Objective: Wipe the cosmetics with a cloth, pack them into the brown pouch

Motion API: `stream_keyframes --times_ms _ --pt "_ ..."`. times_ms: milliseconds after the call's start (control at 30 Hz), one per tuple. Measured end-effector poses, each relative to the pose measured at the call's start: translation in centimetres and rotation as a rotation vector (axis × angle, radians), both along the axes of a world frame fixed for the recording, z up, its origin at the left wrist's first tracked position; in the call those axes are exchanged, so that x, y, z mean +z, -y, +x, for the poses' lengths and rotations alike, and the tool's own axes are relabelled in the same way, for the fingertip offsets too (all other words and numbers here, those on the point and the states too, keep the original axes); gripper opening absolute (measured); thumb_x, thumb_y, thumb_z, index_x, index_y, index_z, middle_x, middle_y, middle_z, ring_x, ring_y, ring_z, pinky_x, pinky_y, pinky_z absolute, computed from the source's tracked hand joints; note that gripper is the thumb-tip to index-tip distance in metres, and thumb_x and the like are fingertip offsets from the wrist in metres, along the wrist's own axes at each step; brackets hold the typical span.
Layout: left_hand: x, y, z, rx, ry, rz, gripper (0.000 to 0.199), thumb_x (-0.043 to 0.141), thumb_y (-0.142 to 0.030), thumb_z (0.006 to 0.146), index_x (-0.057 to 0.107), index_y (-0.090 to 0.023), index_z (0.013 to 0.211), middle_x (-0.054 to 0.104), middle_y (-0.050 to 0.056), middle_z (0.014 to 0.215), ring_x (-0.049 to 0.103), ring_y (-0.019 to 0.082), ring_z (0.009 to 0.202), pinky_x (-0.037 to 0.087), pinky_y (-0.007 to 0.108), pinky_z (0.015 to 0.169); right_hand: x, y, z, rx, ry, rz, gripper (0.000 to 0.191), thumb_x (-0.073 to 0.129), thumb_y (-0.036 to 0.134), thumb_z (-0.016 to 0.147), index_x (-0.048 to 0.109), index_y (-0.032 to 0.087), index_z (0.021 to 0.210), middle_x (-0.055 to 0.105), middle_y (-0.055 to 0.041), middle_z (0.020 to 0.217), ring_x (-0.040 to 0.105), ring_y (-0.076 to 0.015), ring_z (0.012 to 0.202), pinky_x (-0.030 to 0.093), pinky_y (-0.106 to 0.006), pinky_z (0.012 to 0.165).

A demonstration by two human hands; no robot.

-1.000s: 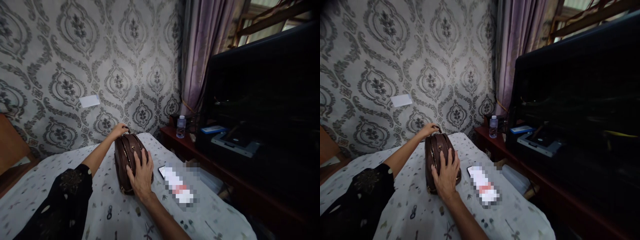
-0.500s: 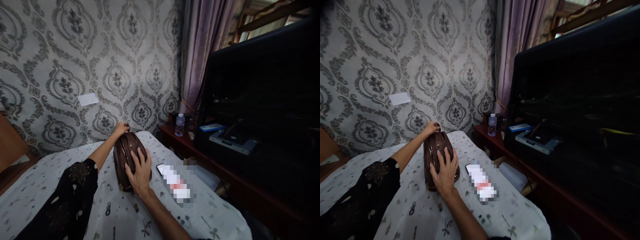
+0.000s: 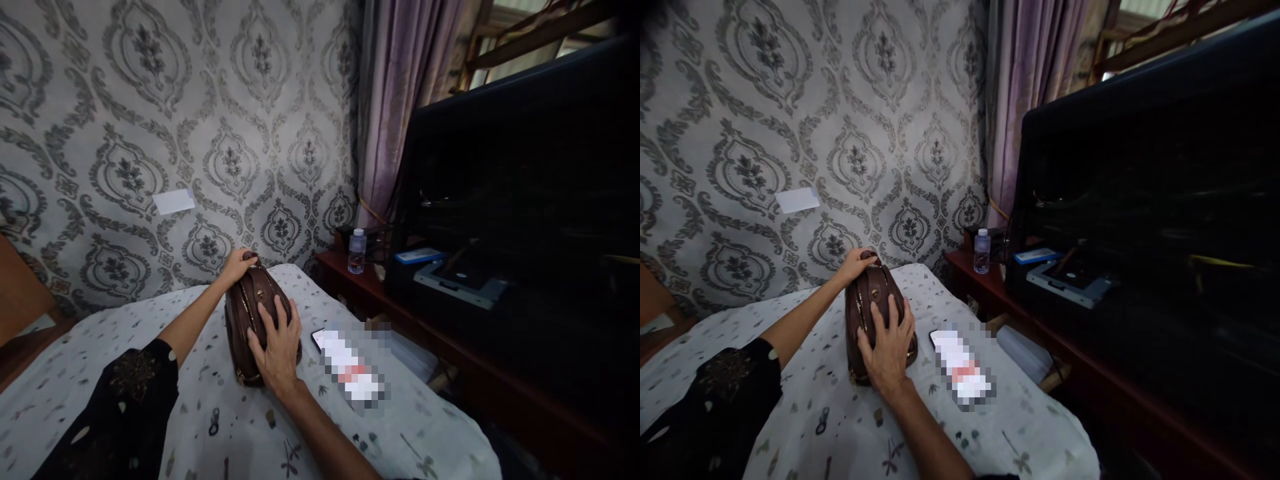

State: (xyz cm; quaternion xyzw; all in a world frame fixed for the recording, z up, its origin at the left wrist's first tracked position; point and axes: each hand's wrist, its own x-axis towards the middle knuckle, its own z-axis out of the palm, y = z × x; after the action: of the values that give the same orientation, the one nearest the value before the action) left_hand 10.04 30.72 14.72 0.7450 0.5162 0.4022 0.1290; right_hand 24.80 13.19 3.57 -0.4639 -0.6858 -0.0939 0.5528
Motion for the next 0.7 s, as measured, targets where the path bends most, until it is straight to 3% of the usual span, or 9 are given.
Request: stream_keyframes --times_ms 133,267,433,700 --pt "0.4 0.7 -0.5 -0.115 0.04 -0.029 0.026 0.062 -0.042 0.071 0.066 -0.017 0.075 0.062 -0.001 0.069 0.056 0.017 0.072 0.043 0.027 0.07 0.0 0.0 0.1 0.003 0.011 -0.021 0.046 0.056 0.03 0.091 0.054 0.023 0.136 0.035 -0.0125 0.153 0.023 -0.0387 0.142 0.035 -0.062 0.108" --pt "0.8 0.6 -1.7 -0.129 0.061 -0.077 0.035 0.063 -0.047 0.07 0.067 -0.017 0.088 0.067 0.002 0.08 0.06 0.018 0.079 0.045 0.028 0.075 -0.2 -0.1 0.2 0.007 0.011 -0.042 0.048 0.055 0.031 0.091 0.051 0.024 0.139 0.035 -0.0118 0.154 0.022 -0.0379 0.143 0.034 -0.061 0.109" --pt "0.4 1.1 -4.0 -0.043 -0.017 -0.128 0.031 0.068 -0.046 0.064 0.064 -0.017 0.074 0.061 -0.001 0.067 0.055 0.017 0.067 0.041 0.027 0.065 -0.4 -0.2 0.3 0.024 0.0 -0.027 0.056 0.054 0.032 0.092 0.043 0.023 0.146 0.037 -0.0114 0.154 0.021 -0.0374 0.144 0.033 -0.061 0.11" --pt "-0.2 2.2 -4.8 0.129 -0.141 -0.075 0.021 0.062 -0.035 0.069 0.055 -0.019 0.059 0.048 -0.006 0.053 0.045 0.013 0.058 0.027 0.026 0.056 -0.3 -0.1 0.4 0.02 0.028 0.003 0.045 0.055 0.027 0.093 0.055 0.028 0.137 0.041 -0.0072 0.152 0.02 -0.037 0.145 0.033 -0.061 0.111"
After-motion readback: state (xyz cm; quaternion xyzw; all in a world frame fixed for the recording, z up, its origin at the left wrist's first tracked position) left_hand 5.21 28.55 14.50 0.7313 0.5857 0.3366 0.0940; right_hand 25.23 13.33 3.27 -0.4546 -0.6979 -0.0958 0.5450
